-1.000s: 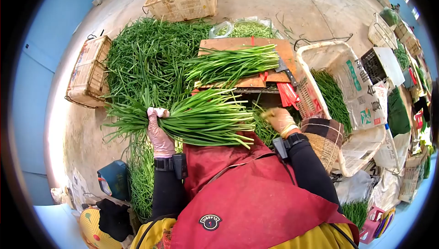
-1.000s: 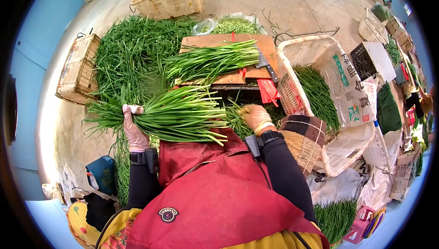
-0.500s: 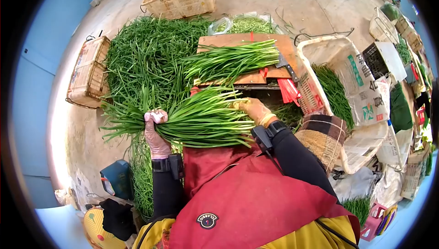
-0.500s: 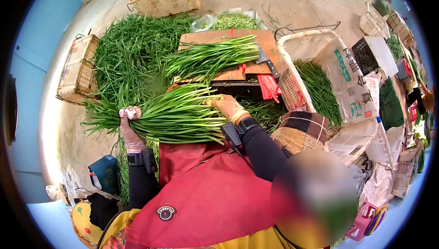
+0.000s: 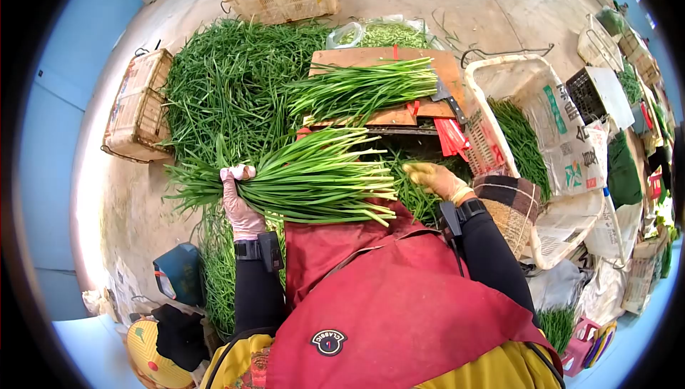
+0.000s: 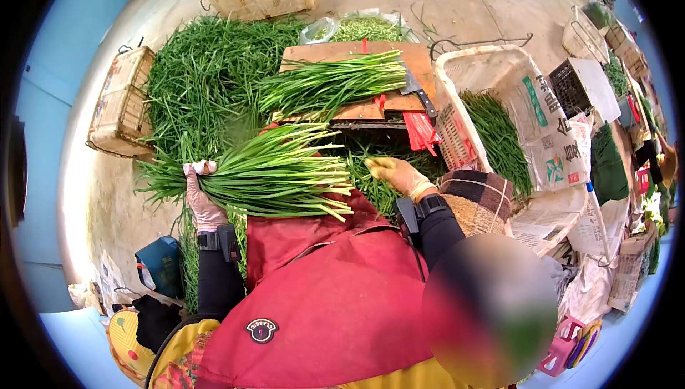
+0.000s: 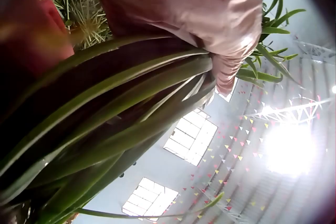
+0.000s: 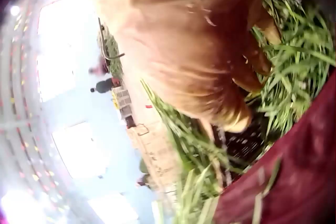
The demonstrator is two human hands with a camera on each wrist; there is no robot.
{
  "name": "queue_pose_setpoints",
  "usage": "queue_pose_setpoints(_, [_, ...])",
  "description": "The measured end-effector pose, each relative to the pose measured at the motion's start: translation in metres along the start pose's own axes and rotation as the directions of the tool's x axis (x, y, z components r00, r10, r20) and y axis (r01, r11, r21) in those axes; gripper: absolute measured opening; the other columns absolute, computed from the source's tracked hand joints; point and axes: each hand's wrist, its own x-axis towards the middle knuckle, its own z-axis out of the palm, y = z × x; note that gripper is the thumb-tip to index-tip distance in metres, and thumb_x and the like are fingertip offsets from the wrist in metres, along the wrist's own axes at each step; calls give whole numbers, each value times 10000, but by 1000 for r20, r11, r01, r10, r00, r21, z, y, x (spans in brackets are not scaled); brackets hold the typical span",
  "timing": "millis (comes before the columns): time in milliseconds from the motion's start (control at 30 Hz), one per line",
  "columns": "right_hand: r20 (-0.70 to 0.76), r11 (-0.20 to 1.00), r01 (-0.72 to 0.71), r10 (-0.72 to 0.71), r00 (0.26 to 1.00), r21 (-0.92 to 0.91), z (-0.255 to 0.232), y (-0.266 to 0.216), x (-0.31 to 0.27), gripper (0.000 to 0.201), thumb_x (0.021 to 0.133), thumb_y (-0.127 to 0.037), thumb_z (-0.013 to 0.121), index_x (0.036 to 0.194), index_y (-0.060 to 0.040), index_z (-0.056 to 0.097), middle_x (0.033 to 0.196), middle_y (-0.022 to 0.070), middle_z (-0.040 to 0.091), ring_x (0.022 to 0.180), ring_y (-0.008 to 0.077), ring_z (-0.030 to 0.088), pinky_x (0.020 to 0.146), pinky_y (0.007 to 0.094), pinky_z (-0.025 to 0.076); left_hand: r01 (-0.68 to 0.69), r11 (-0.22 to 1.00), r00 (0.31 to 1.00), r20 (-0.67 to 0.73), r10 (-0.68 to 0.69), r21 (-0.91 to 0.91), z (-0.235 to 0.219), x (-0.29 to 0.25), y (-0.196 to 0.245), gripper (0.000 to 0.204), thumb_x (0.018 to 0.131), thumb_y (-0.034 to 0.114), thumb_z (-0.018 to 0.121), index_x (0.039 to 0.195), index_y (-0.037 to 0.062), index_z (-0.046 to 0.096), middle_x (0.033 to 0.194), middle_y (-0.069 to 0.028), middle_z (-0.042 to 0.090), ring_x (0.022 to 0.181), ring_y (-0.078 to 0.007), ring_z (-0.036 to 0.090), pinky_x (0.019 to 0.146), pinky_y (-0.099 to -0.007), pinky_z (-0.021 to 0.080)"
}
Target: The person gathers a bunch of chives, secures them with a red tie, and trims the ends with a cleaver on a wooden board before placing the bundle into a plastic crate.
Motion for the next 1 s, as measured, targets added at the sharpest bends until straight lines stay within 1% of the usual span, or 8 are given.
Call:
queue_pose_setpoints(100, [101, 926, 103, -149, 984, 362, 31, -54, -3, 348, 936, -356, 600, 1147, -95, 691, 1102, 22, 694, 987, 148, 614, 836, 267, 487, -12, 996, 995, 95, 20, -86, -13, 8, -9, 257, 1026, 280, 516, 846, 98, 516, 826, -24, 526, 827, -186, 508, 840, -332, 447])
queue_pose_setpoints(167, [288, 930, 135, -241, 927, 343, 50, -66, 13, 340, 951, -346, 592, 1131, -75, 690, 1098, 20, 692, 995, 139, 606, 858, 287, 492, 59, 986, 996, 78, -47, -157, -16, 12, -9, 256, 1024, 277, 517, 838, 102, 505, 835, -26, 520, 821, -185, 501, 836, -336, 443])
queue_pose_setpoints(200, [213, 908, 406, -419, 883, 104, 57, -41, 36, 337, 941, -339, 614, 1090, -48, 694, 1021, 23, 703, 934, 122, 612, 847, 304, 502, 5, 993, 994, 110, 8, -121, 0, 9, -6, 263, 1021, 285, 522, 833, 103, 498, 836, -26, 513, 815, -182, 493, 830, -335, 439])
queue_pose_setpoints(367, [161, 921, 82, -153, 975, 380, 52, -68, 20, 232, 833, -139, 738, 1030, -22, 703, 957, 25, 711, 842, 114, 614, 757, 267, 490, 2, 1000, 983, 185, 0, -11, 39, -4, 13, 277, 989, 305, 573, 824, 101, 484, 827, -23, 495, 800, -174, 481, 803, -324, 425])
queue_pose_setpoints(500, [76, 982, 81, -95, 993, 173, 50, -85, 7, 239, 816, -95, 727, 1039, -16, 699, 930, 19, 712, 790, 102, 620, 716, 255, 498, 51, 999, 974, 219, -53, 15, 32, -4, 0, 253, 959, 291, 630, 867, 79, 529, 829, -29, 521, 807, -185, 511, 811, -320, 447])
queue_pose_setpoints(733, [280, 969, 243, -243, 929, 36, 48, -49, 16, 314, 807, -127, 738, 1098, -24, 680, 1046, 77, 708, 941, 154, 640, 813, 292, 507, 66, 998, 980, 189, -66, 5, 27, -2, -4, 237, 967, 263, 615, 839, 85, 524, 822, -29, 528, 805, -174, 525, 797, -313, 466])
queue_pose_setpoints(867, [47, 948, 169, -163, 986, -268, 43, -35, 14, 267, 750, -89, 704, 1005, -13, 710, 903, 106, 728, 808, 173, 672, 747, 318, 534, -2, 995, 992, 128, -11, 104, 36, -8, 3, 265, 990, 297, 575, 834, 94, 510, 806, -18, 514, 784, -161, 513, 771, -293, 453])
queue_pose_setpoints(1000, [-128, 807, 75, -183, 975, -585, 4, 55, 17, 221, 683, -156, 765, 890, -76, 758, 843, 92, 737, 774, 202, 696, 743, 345, 551, 95, 994, 987, -137, -88, 45, 22, 3, 3, 298, 1024, 374, 508, 870, 123, 556, 799, 33, 527, 736, -100, 511, 708, -255, 455])
